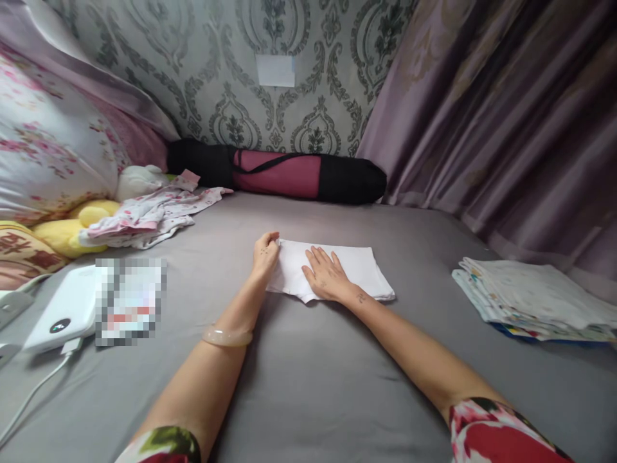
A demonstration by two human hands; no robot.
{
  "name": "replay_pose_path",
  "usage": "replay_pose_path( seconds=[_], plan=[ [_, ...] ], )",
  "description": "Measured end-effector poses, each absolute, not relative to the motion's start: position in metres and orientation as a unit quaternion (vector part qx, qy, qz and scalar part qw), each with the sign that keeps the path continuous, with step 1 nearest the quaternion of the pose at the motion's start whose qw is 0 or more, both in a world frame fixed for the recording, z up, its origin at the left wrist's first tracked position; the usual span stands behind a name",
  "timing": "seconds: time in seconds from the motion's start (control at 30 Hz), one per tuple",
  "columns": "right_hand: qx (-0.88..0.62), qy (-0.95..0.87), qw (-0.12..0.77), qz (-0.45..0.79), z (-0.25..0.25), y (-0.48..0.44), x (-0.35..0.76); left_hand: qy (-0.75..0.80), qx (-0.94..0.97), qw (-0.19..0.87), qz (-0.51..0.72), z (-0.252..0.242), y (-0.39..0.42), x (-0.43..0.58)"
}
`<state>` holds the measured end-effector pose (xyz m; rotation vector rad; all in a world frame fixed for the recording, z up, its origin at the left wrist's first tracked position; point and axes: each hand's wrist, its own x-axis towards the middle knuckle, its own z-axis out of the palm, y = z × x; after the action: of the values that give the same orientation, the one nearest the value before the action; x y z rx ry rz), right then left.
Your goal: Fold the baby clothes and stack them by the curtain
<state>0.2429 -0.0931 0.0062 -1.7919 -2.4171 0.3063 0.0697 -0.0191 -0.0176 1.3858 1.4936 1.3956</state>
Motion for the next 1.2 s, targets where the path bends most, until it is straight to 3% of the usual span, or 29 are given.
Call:
replay_pose_path(
  seconds=[0.27, 1.2],
  plan=[
    [-0.582, -0.802, 0.074, 0.113, 0.014, -0.089, 0.215, 0.563, 0.48, 0.339, 0.582, -0.025, -0.013, 0.067],
    [-0.557, -0.816, 0.106, 0.111, 0.008, -0.084, 0.158, 0.581, 0.492, 0.319, 0.565, -0.017, -0.015, 0.063]
  ],
)
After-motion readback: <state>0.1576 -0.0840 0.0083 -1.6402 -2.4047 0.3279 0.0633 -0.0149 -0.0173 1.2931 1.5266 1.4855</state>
